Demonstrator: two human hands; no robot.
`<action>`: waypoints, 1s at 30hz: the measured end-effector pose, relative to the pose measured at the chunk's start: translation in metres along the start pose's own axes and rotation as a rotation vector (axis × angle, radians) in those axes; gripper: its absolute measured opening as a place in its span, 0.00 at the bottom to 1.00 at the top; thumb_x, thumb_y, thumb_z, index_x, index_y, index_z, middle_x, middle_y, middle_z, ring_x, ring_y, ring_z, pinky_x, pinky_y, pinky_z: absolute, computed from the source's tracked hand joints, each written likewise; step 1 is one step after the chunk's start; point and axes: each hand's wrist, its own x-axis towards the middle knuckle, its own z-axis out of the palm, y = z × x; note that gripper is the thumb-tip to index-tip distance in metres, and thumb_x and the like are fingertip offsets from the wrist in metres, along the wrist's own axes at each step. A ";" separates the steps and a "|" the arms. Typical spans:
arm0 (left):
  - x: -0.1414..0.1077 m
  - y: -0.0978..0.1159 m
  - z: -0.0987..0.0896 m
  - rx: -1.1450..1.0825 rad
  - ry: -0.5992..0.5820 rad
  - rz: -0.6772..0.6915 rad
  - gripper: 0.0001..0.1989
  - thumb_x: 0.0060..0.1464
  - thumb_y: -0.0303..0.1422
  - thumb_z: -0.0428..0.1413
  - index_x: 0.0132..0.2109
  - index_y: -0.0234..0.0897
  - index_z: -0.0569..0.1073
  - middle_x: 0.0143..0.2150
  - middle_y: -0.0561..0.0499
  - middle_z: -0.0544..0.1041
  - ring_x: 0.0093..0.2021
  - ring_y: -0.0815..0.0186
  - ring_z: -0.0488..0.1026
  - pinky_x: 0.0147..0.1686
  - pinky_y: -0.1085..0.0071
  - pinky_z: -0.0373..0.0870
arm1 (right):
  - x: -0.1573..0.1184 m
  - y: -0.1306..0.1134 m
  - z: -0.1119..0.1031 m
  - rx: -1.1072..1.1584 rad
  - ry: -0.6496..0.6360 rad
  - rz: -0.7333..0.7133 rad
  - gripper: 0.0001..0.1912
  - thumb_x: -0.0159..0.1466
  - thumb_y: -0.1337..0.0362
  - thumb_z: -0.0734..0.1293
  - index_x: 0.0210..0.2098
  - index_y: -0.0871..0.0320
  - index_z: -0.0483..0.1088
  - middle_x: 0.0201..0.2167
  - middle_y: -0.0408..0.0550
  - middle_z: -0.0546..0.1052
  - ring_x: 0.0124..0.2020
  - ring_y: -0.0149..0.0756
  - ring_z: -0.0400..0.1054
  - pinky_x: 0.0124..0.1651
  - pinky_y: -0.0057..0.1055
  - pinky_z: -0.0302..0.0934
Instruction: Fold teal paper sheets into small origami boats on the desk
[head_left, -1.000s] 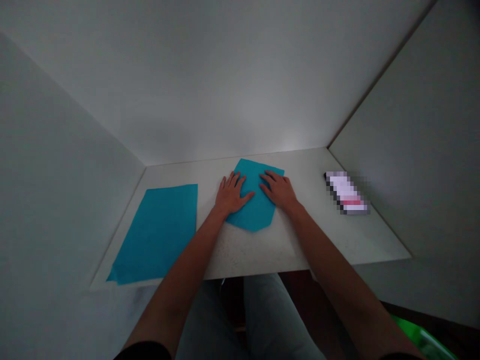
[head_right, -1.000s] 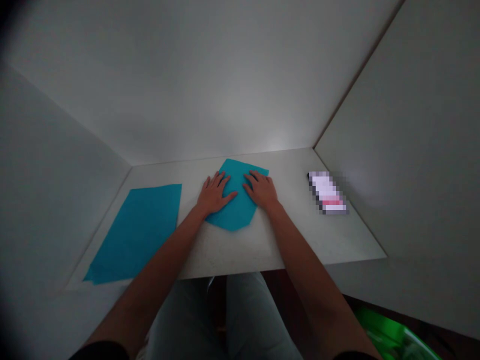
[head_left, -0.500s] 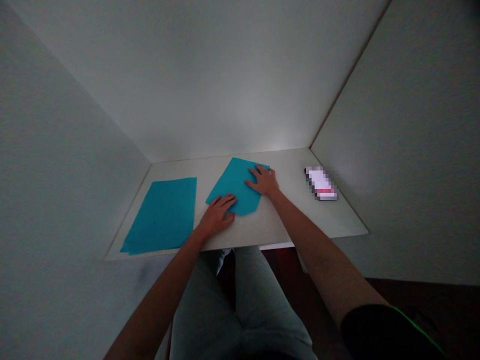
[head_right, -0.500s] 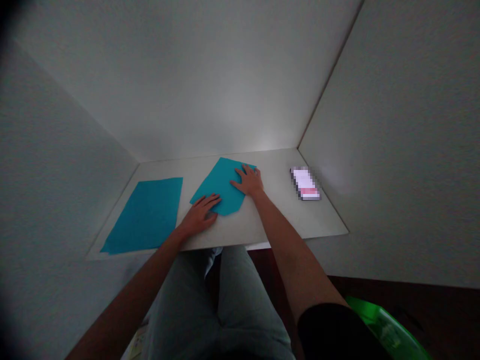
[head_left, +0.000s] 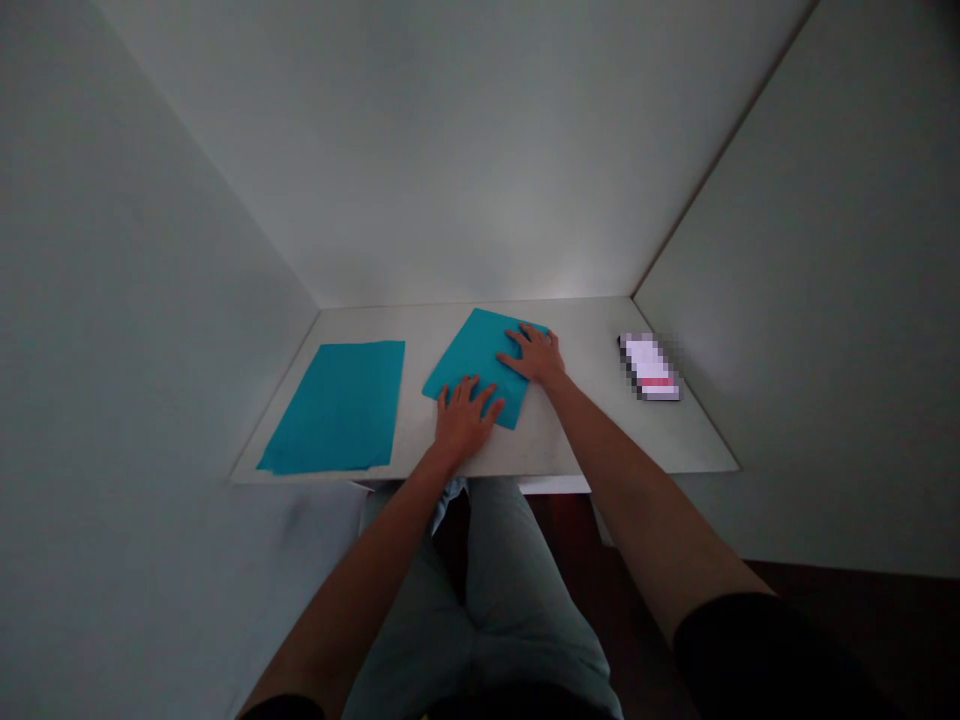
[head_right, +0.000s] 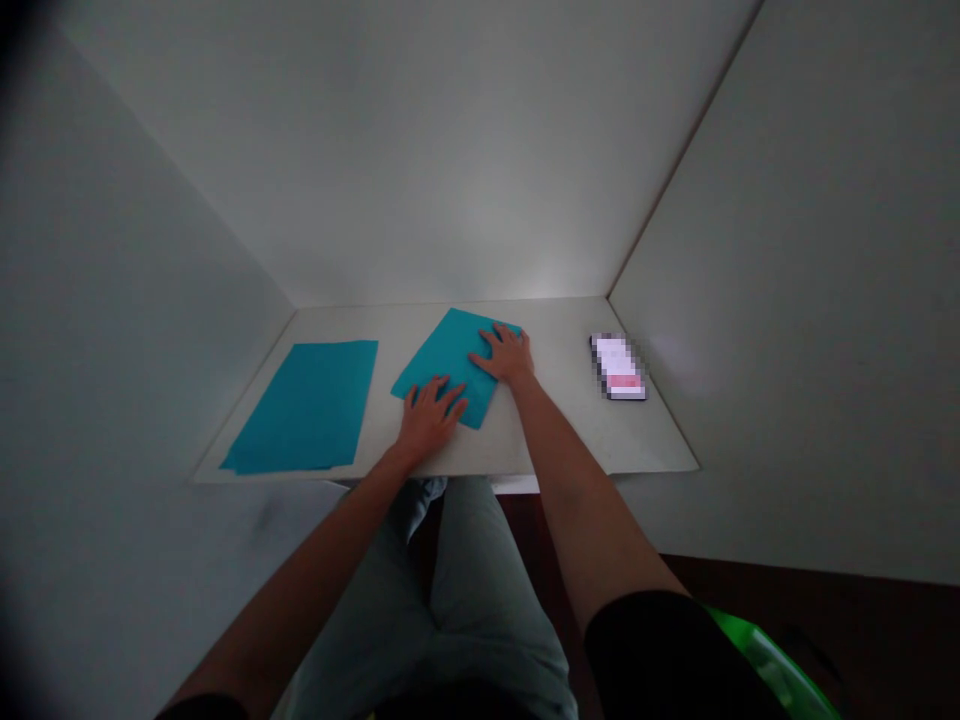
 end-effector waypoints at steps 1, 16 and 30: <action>0.004 -0.001 -0.001 -0.006 0.014 -0.031 0.29 0.75 0.52 0.43 0.73 0.49 0.71 0.77 0.44 0.67 0.79 0.51 0.59 0.79 0.44 0.49 | 0.000 0.001 0.000 0.001 -0.005 -0.004 0.42 0.73 0.34 0.59 0.78 0.48 0.61 0.80 0.56 0.58 0.80 0.56 0.51 0.80 0.63 0.37; 0.006 -0.018 0.000 0.109 -0.054 -0.304 0.60 0.61 0.71 0.45 0.82 0.27 0.48 0.84 0.28 0.43 0.84 0.37 0.34 0.80 0.40 0.34 | 0.004 0.005 0.005 -0.010 -0.021 -0.001 0.46 0.71 0.28 0.55 0.79 0.47 0.58 0.82 0.54 0.55 0.81 0.59 0.49 0.79 0.69 0.35; 0.049 -0.067 -0.059 0.004 -0.170 -0.425 0.31 0.61 0.46 0.66 0.64 0.31 0.73 0.69 0.29 0.72 0.69 0.45 0.71 0.62 0.59 0.72 | 0.004 0.010 0.008 0.106 0.127 -0.015 0.41 0.74 0.34 0.55 0.75 0.52 0.65 0.74 0.58 0.69 0.74 0.59 0.60 0.78 0.68 0.36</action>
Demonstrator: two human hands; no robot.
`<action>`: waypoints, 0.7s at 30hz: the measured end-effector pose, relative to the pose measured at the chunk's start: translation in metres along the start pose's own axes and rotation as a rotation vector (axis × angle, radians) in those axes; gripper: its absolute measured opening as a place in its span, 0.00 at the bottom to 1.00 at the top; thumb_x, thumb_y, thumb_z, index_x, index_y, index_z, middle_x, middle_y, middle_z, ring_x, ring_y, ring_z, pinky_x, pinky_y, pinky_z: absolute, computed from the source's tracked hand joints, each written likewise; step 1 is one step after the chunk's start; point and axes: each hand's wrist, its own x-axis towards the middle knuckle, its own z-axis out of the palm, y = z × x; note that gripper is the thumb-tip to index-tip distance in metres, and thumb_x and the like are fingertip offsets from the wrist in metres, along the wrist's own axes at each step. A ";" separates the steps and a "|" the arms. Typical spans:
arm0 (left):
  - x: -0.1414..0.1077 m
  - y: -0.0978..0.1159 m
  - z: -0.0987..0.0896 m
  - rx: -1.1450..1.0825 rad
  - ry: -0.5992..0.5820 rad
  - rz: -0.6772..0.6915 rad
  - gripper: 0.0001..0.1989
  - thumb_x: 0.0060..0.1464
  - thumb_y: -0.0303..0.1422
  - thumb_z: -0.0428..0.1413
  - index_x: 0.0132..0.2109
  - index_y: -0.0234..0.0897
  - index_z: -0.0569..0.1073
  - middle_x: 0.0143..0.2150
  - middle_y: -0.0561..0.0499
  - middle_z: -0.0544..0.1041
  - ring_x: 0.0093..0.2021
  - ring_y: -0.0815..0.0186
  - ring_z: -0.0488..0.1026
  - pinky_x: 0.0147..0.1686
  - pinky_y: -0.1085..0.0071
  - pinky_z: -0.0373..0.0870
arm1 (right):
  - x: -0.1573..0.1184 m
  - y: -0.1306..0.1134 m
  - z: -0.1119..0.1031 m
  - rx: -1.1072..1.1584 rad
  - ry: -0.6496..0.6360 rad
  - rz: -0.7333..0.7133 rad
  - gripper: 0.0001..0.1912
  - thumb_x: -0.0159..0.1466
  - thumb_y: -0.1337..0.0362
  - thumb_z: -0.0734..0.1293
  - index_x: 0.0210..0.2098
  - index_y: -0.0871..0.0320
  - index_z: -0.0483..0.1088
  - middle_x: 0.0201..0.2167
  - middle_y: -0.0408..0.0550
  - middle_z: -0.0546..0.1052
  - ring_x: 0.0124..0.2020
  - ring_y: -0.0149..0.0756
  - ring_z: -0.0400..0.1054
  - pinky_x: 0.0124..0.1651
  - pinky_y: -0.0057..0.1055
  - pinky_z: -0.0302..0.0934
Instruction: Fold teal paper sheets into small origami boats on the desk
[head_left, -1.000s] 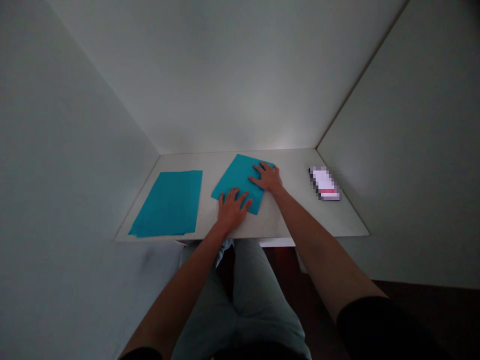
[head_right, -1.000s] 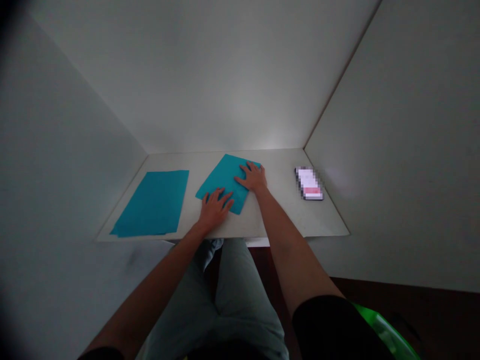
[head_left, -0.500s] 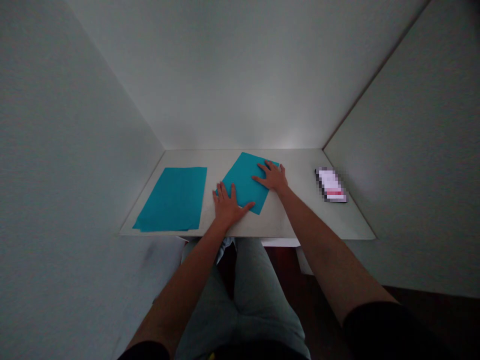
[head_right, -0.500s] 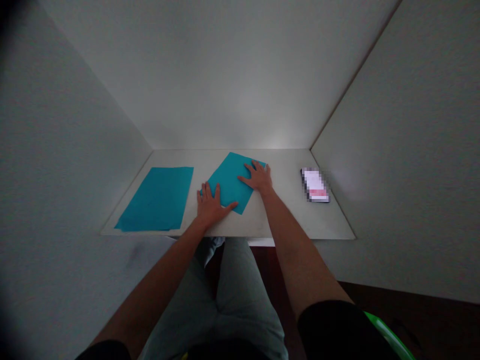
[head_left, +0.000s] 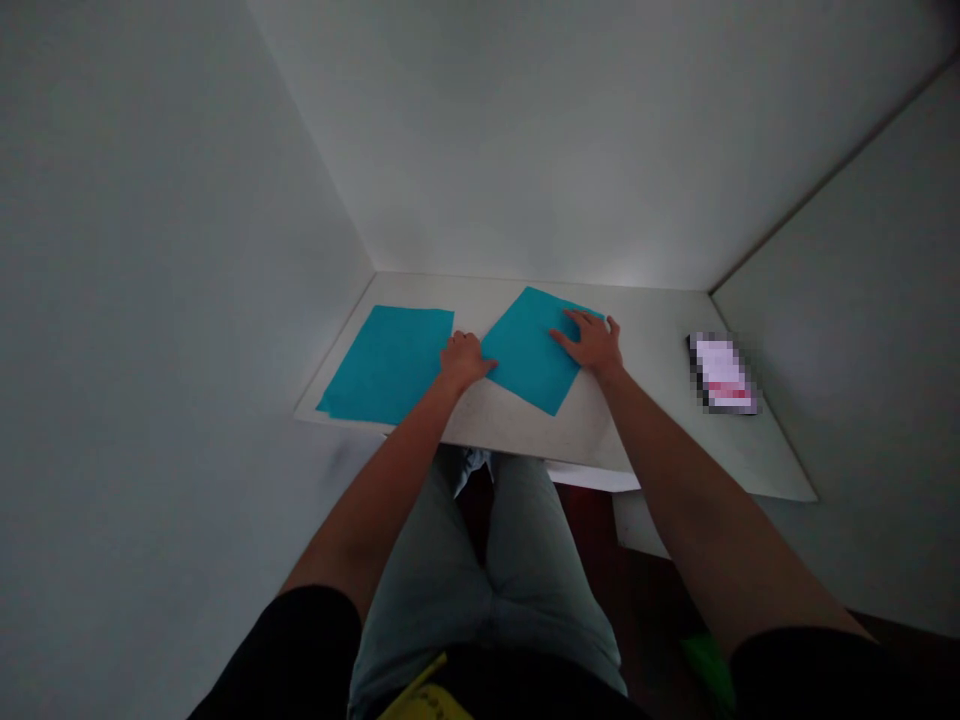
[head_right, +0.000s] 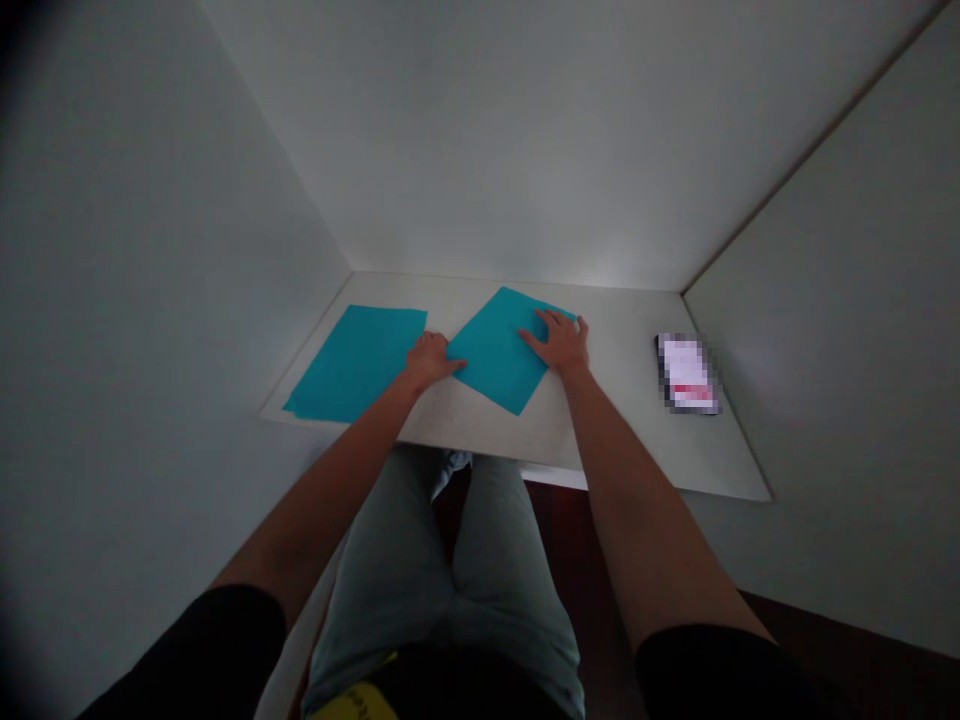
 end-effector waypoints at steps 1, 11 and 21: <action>0.002 0.000 0.001 -0.050 -0.017 0.003 0.29 0.62 0.44 0.65 0.63 0.32 0.74 0.68 0.30 0.74 0.68 0.47 0.73 0.61 0.61 0.72 | 0.000 0.000 0.000 0.003 0.006 -0.002 0.41 0.74 0.35 0.55 0.75 0.53 0.65 0.73 0.59 0.69 0.74 0.59 0.61 0.78 0.68 0.36; -0.023 -0.097 -0.039 -0.646 0.140 -0.215 0.21 0.72 0.39 0.54 0.65 0.32 0.68 0.50 0.40 0.85 0.37 0.62 0.84 0.40 0.69 0.78 | -0.001 0.004 0.001 0.064 0.085 0.010 0.37 0.75 0.38 0.56 0.73 0.52 0.65 0.70 0.60 0.73 0.71 0.55 0.64 0.77 0.64 0.41; -0.111 -0.213 -0.024 -0.249 0.399 -0.414 0.25 0.67 0.39 0.56 0.65 0.31 0.67 0.61 0.34 0.78 0.58 0.48 0.79 0.60 0.55 0.75 | 0.002 0.012 0.008 0.022 0.108 0.013 0.38 0.74 0.37 0.57 0.71 0.55 0.68 0.68 0.62 0.75 0.69 0.56 0.66 0.76 0.63 0.43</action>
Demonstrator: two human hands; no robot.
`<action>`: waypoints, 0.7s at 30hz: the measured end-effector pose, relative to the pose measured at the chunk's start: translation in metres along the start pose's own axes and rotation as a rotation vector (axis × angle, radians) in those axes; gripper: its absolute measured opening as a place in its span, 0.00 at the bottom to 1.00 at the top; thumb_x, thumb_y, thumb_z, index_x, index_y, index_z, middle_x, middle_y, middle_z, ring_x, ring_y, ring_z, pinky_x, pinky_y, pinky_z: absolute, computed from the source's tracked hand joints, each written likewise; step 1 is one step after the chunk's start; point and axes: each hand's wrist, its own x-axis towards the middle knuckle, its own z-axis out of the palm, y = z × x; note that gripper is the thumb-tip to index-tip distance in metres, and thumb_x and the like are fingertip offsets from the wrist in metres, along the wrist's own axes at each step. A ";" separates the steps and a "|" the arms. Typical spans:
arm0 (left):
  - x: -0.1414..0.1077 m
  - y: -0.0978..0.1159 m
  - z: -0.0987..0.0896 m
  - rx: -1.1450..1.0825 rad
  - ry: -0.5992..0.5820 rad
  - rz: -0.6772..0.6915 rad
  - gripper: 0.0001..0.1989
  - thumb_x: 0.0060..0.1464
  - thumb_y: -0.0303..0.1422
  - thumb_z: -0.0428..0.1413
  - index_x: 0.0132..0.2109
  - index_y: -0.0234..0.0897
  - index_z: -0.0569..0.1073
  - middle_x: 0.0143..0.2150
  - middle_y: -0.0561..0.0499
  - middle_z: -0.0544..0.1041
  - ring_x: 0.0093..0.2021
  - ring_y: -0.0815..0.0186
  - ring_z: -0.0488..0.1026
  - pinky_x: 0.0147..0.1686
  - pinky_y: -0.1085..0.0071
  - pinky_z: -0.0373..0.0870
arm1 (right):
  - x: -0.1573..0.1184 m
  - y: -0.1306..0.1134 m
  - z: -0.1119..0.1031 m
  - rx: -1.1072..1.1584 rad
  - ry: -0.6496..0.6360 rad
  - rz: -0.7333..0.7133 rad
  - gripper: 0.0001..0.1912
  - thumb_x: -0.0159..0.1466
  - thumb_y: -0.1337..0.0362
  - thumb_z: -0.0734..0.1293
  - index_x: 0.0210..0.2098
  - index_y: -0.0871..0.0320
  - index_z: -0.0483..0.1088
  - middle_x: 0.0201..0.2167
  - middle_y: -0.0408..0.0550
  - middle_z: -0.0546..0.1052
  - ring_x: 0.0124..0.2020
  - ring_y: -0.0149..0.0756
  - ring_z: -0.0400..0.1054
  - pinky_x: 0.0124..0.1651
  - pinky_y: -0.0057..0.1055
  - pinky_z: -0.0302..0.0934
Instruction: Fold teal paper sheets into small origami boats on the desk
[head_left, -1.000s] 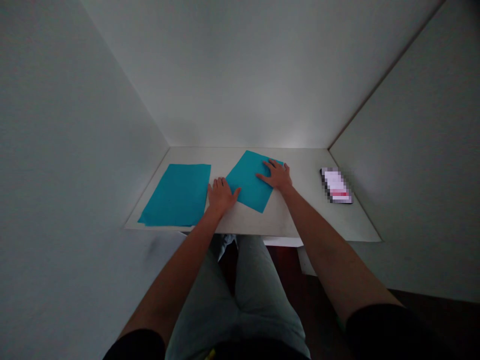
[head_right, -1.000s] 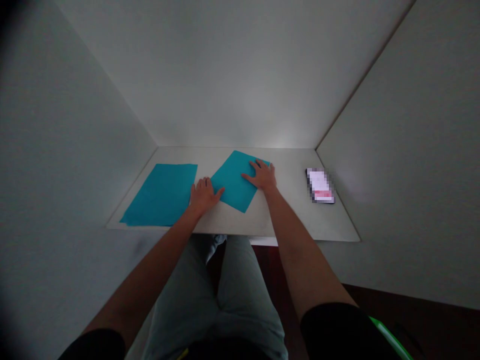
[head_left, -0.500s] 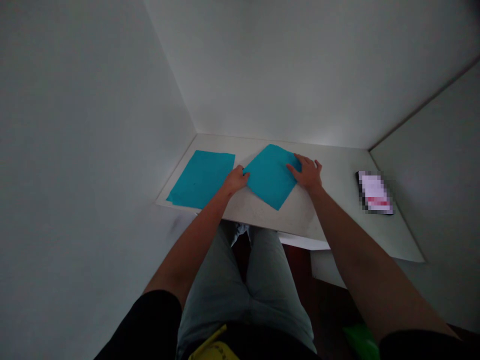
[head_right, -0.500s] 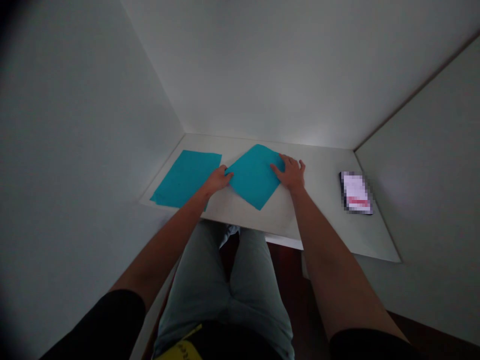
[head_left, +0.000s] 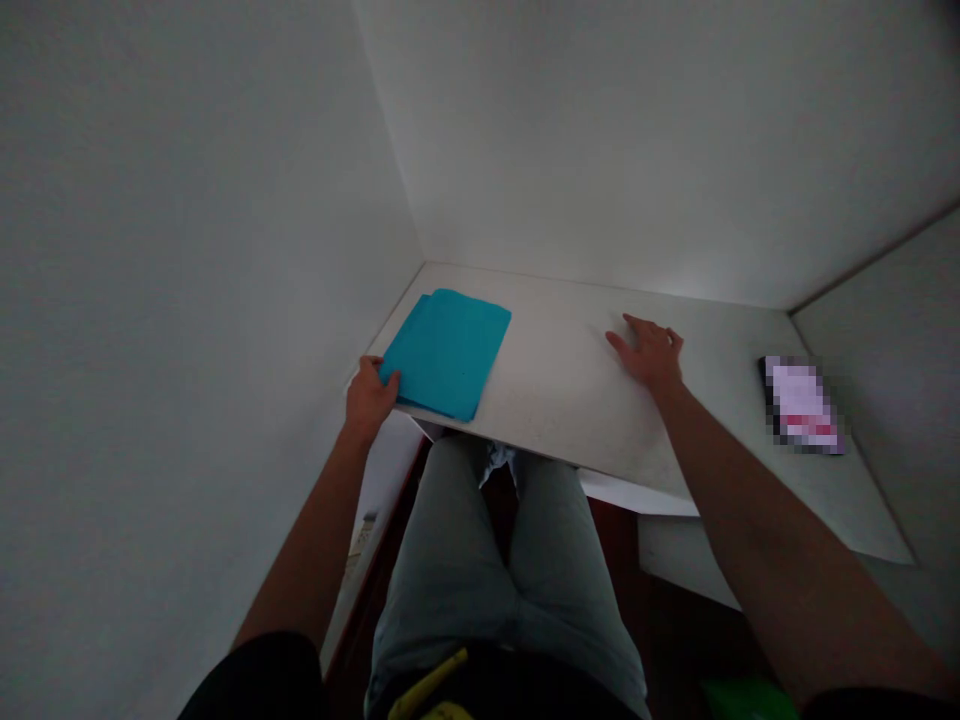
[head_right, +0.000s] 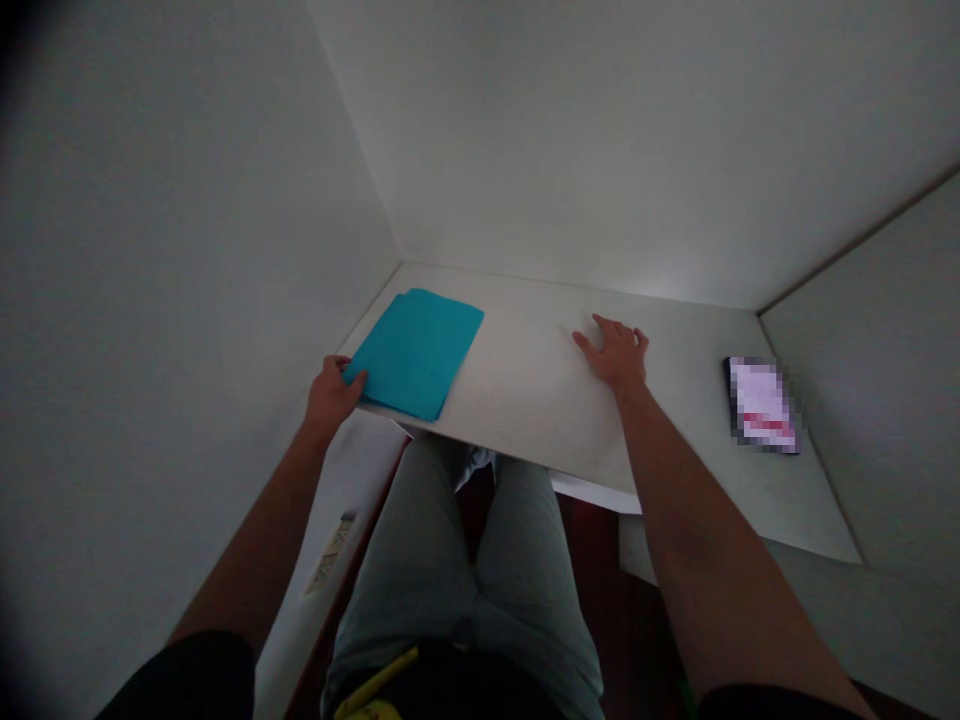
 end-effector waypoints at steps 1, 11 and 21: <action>-0.008 -0.001 0.001 0.073 0.050 0.050 0.26 0.67 0.39 0.56 0.67 0.31 0.67 0.63 0.32 0.76 0.62 0.45 0.77 0.63 0.53 0.73 | 0.000 0.000 0.000 -0.006 0.005 0.000 0.38 0.74 0.38 0.57 0.71 0.55 0.68 0.67 0.62 0.75 0.69 0.56 0.66 0.75 0.62 0.43; -0.010 0.043 0.049 0.226 -0.075 0.408 0.41 0.71 0.55 0.48 0.80 0.38 0.57 0.84 0.43 0.53 0.84 0.48 0.43 0.81 0.49 0.40 | 0.001 0.003 -0.002 -0.035 -0.014 -0.002 0.36 0.74 0.40 0.58 0.70 0.55 0.69 0.66 0.63 0.76 0.68 0.58 0.68 0.73 0.63 0.47; 0.010 0.035 0.062 0.259 -0.104 0.289 0.47 0.69 0.62 0.43 0.81 0.35 0.53 0.84 0.39 0.48 0.84 0.46 0.40 0.80 0.42 0.38 | 0.002 0.004 -0.007 0.072 0.006 -0.004 0.34 0.73 0.40 0.58 0.66 0.56 0.71 0.65 0.63 0.77 0.67 0.57 0.69 0.72 0.61 0.53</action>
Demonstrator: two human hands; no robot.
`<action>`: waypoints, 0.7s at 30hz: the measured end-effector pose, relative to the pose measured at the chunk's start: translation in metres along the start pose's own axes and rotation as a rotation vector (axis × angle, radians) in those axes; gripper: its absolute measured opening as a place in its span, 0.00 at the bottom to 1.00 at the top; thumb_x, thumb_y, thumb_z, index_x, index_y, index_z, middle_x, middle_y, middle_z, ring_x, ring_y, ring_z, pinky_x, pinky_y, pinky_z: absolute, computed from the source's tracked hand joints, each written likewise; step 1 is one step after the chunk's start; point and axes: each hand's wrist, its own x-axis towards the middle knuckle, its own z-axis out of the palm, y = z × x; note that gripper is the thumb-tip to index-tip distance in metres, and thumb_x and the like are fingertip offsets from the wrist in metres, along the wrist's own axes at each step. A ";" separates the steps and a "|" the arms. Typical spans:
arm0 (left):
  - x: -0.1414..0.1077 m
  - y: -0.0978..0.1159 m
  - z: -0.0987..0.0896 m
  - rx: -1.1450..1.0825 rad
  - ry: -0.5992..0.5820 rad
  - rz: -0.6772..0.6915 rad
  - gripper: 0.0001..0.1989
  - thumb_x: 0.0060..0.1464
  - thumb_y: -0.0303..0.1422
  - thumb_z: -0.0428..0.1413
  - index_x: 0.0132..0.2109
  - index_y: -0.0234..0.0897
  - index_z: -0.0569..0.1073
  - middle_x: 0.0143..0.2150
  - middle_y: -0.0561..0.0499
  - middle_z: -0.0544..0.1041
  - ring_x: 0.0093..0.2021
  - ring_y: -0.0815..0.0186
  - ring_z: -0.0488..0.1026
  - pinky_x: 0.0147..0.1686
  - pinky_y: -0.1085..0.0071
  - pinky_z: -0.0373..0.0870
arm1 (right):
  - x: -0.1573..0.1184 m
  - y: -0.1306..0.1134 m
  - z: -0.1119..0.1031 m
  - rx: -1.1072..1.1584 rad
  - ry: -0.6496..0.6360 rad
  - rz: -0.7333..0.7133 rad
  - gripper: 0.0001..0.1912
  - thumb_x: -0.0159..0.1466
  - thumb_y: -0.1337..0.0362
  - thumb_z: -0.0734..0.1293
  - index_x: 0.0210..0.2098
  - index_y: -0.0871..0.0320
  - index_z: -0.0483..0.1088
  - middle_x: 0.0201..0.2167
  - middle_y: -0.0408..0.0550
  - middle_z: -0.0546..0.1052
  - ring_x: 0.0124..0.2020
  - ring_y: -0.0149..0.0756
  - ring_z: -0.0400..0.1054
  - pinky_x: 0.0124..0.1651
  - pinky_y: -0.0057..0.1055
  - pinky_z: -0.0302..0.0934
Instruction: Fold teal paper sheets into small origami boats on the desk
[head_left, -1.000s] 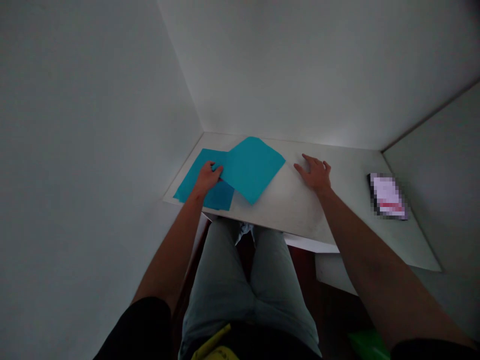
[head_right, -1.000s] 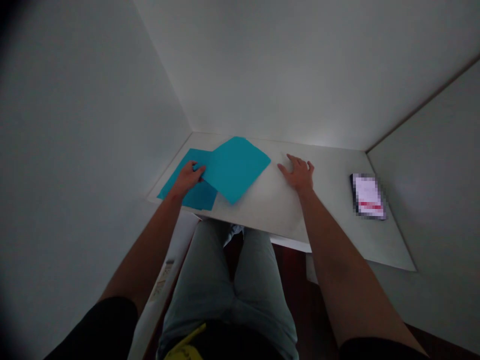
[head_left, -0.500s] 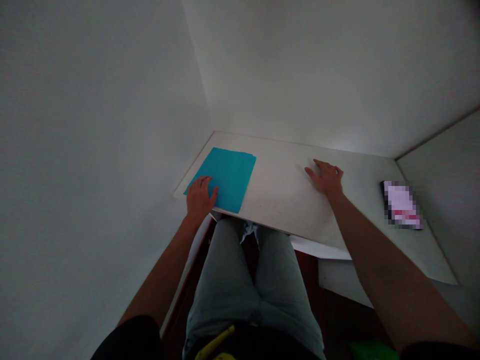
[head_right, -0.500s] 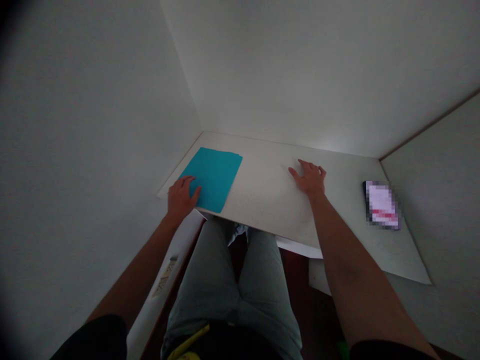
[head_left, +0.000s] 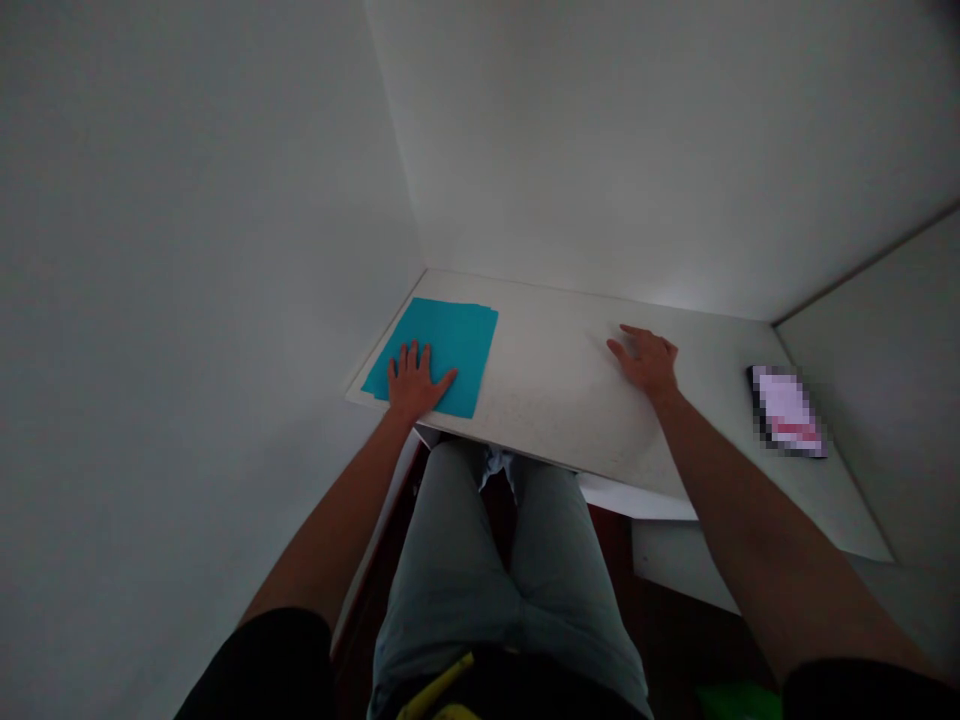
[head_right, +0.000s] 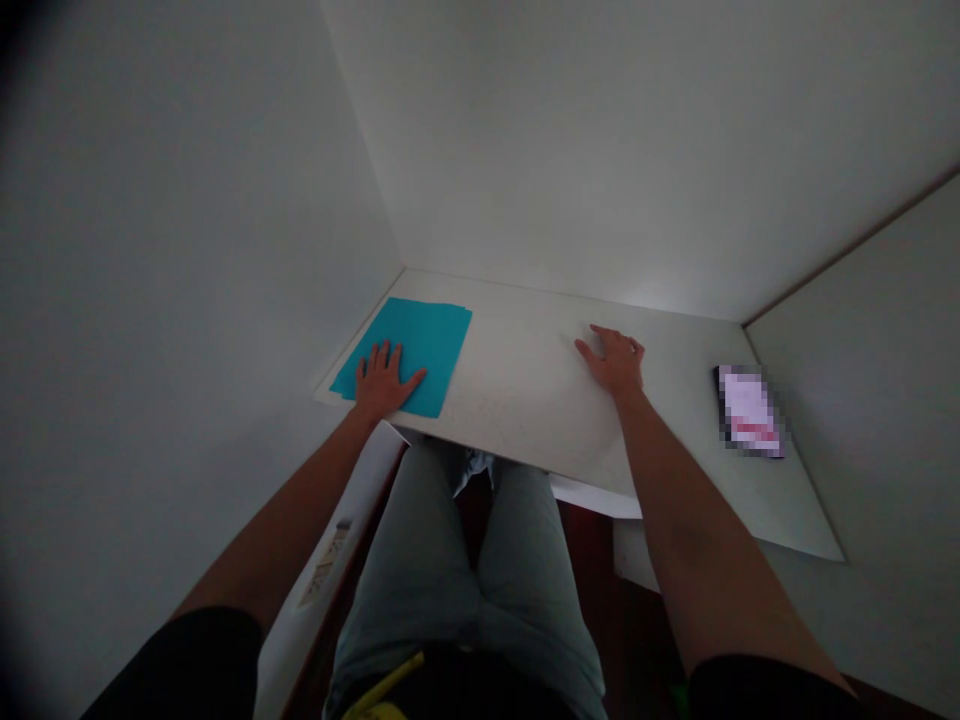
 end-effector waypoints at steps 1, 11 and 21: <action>0.002 0.001 -0.001 -0.007 -0.008 -0.004 0.47 0.68 0.62 0.43 0.81 0.36 0.54 0.84 0.39 0.48 0.84 0.45 0.40 0.80 0.41 0.39 | -0.001 0.000 -0.003 0.061 0.036 0.016 0.35 0.73 0.40 0.57 0.66 0.57 0.71 0.64 0.64 0.77 0.66 0.56 0.70 0.70 0.59 0.57; 0.034 -0.016 -0.042 -0.041 -0.124 -0.063 0.29 0.66 0.50 0.54 0.69 0.43 0.72 0.75 0.34 0.66 0.75 0.37 0.62 0.69 0.34 0.62 | -0.107 -0.005 -0.043 0.204 -0.045 -0.081 0.32 0.69 0.40 0.64 0.64 0.52 0.73 0.61 0.62 0.80 0.58 0.60 0.76 0.59 0.59 0.70; 0.056 -0.033 -0.064 -0.159 -0.147 -0.237 0.52 0.51 0.46 0.72 0.73 0.27 0.57 0.68 0.23 0.72 0.67 0.38 0.73 0.65 0.49 0.72 | -0.148 -0.007 -0.055 0.158 -0.049 -0.006 0.37 0.68 0.35 0.64 0.63 0.55 0.72 0.59 0.64 0.80 0.58 0.63 0.77 0.63 0.63 0.68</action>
